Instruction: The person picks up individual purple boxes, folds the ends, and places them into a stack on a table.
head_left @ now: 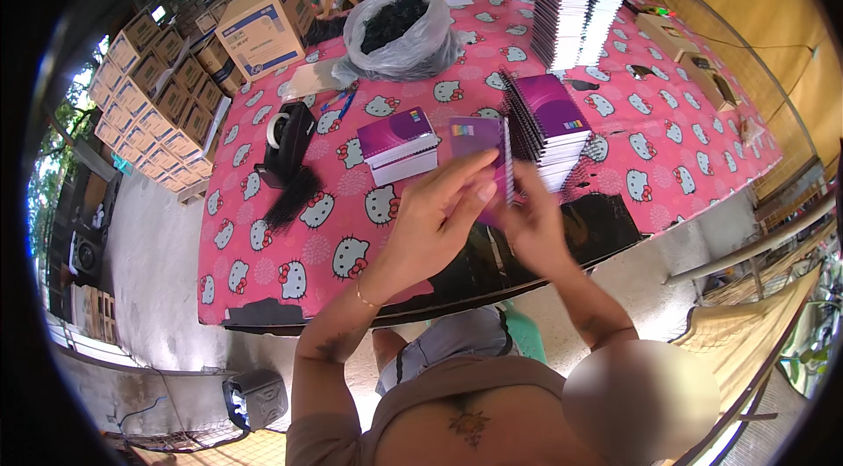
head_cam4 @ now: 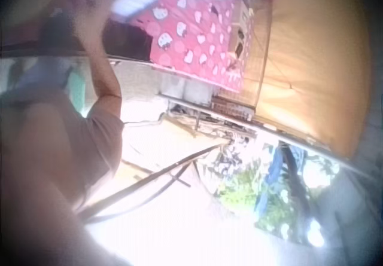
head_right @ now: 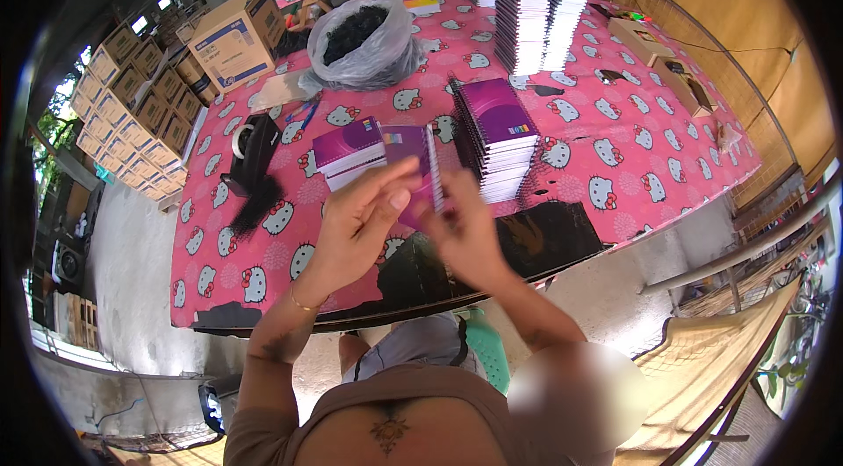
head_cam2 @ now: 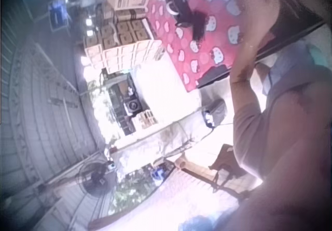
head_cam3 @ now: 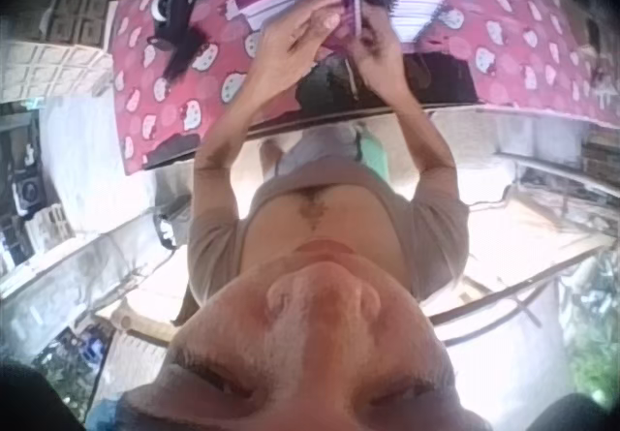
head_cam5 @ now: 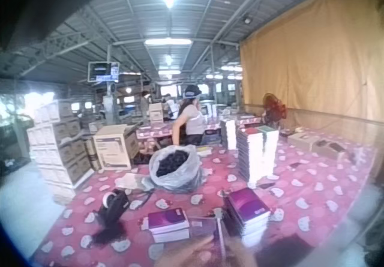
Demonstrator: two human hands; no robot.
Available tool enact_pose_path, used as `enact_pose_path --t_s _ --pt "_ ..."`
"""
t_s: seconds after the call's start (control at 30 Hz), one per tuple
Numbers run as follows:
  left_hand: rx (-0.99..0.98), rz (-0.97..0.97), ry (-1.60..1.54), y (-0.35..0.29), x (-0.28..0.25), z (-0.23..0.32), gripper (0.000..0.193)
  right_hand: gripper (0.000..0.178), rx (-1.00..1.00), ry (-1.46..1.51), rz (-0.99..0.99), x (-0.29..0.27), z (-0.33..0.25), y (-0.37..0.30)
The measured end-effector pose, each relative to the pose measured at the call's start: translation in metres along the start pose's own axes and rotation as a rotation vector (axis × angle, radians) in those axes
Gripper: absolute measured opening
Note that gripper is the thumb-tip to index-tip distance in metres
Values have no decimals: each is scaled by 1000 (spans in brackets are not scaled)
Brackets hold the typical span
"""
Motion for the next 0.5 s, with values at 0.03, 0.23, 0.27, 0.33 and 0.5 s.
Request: enact_pose_path --t_s 0.03,0.23,0.27,0.33,0.5 --pt "150 25 -7 8 -1 12 26 50 75 102 43 -19 3 13" --pt "120 139 220 30 -28 -56 24 49 130 -227 18 -135 11 118" --pt "123 156 270 30 -30 -74 24 50 187 -378 -33 -151 36 127" --pt "127 152 476 23 -37 -102 26 51 218 -532 -77 -161 55 137" --pt "236 65 761 16 -37 -154 29 52 163 -552 -48 -171 66 132"
Point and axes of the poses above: each hand's wrist, its own y-axis towards the middle knuckle, its own x-axis out of the palm, z = x × y, the point moved 7 cm from there along y, towards the middle knuckle, and after that the axes turned 6 degrees about y, right-handed, at the moved point
